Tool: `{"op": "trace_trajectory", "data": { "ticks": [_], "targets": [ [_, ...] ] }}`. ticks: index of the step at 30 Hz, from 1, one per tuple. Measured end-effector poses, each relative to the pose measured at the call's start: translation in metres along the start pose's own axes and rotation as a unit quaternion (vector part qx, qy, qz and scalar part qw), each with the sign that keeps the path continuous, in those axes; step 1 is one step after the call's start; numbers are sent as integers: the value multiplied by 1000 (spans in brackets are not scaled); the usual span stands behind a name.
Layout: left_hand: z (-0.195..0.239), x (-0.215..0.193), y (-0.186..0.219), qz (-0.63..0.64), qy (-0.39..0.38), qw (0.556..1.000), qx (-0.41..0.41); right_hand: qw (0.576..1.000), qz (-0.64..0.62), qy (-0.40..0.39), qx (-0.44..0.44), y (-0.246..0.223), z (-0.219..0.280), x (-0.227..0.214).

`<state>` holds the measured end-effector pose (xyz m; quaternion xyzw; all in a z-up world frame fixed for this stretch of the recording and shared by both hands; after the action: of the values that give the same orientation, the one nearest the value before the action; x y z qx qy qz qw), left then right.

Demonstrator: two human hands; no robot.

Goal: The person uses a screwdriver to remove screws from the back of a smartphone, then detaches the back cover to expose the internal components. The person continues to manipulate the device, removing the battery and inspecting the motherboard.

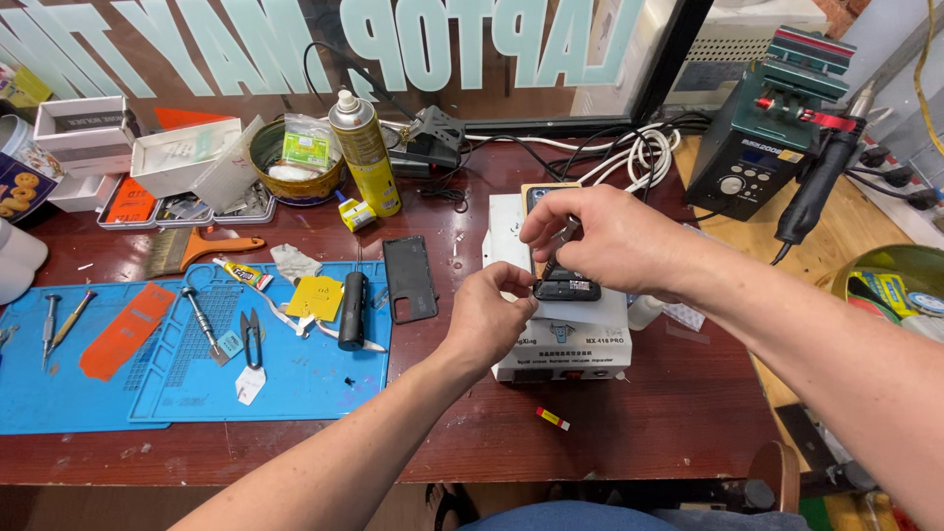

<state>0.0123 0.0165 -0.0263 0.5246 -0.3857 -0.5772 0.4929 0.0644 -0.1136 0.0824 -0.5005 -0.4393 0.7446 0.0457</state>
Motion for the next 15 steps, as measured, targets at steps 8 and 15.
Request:
{"op": "trace_trajectory", "data": {
  "ticks": [8,15],
  "targets": [
    [11,1,23,-212,26,967,141,994,-41,76,67,11,22,-21],
    [19,21,39,-399,-33,859,318,981,-70,140,111,38,47,-42]
  ]
}}
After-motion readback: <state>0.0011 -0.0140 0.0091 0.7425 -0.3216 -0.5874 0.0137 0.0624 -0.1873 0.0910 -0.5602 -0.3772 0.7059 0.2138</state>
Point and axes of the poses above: each hand's wrist, its own z-axis away from the middle knuckle, its own x-axis out of the palm, y = z × x, the point moved 5 cm from there along -z, towards the middle knuckle, and after that the axes turned 5 degrees about z, right-handed, at the moved point
